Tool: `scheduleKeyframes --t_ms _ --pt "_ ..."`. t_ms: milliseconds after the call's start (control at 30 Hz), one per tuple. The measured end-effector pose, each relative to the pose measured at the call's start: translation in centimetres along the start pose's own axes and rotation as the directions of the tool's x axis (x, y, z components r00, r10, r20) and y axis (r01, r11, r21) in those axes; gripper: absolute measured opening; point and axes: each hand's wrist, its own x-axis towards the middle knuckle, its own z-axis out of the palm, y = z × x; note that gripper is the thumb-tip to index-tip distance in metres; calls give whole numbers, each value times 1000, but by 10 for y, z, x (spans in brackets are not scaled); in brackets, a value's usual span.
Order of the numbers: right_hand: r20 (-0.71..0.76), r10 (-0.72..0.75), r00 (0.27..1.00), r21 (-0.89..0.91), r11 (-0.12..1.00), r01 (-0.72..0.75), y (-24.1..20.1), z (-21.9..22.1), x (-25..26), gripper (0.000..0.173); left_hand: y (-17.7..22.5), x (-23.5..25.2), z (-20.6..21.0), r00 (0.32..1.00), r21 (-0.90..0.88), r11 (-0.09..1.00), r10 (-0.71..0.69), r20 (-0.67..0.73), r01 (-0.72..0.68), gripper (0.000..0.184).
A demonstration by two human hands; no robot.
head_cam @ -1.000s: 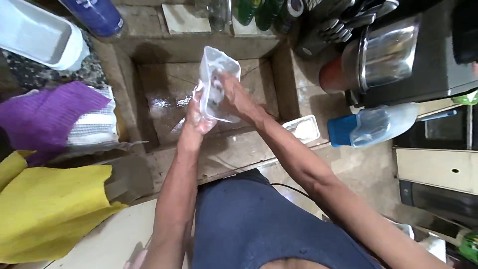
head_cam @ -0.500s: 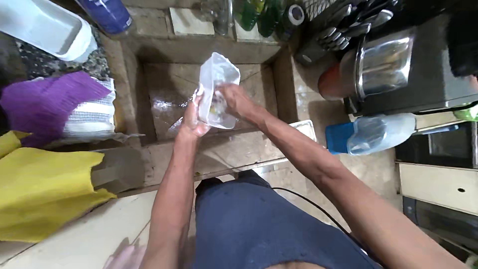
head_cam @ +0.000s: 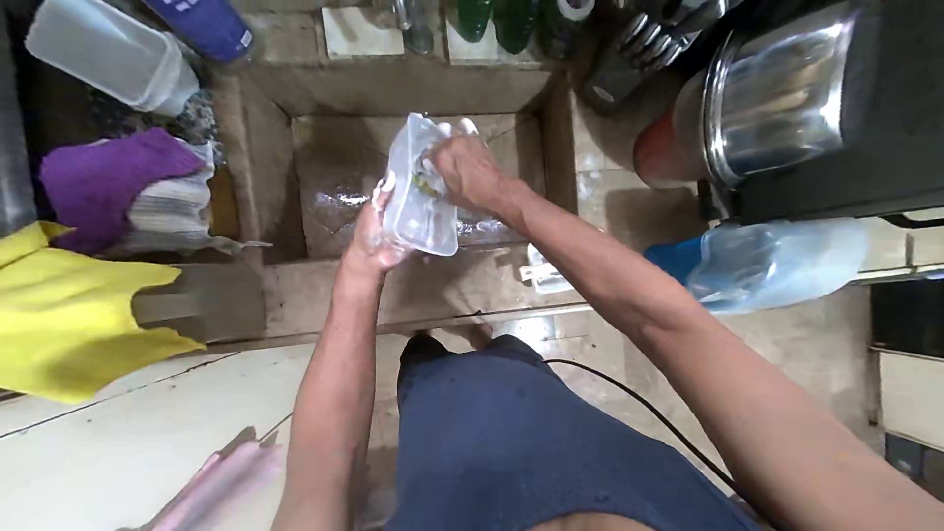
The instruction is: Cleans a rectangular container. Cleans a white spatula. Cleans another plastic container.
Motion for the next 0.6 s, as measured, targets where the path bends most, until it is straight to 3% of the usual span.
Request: scheduleKeyframes --t_ms 100,167,267,333,400,433,533,600 --pt "145 -1 989 -10 1000 3 -3 -1 -17 36 15 -1 6 991 61 998 11 -131 -3 44" --pt "220 -2 975 19 1000 -2 -11 3 -27 49 16 6 7 990 66 998 29 -138 -20 44" --pt "309 103 945 284 939 -195 -40 14 -41 52 11 17 3 977 87 989 129 -170 -116 41" --pt "293 278 915 559 727 -399 -52 32 -40 43 8 22 -1 957 123 973 215 -194 -194 39" --pt "348 446 825 777 354 -520 -68 42 -35 39 1 28 -14 937 189 949 289 -196 -253 42" --pt "376 499 781 841 171 -514 -77 42 -31 37 -2 29 -19 933 217 939 309 -185 -268 45" --pt "417 597 685 907 -317 -275 -87 33 -8 20 -6 29 -29 921 266 908 367 -133 -324 46" --pt "404 630 663 888 -445 -118 -83 19 11 16 -7 27 -36 922 300 892 378 -84 -338 46"
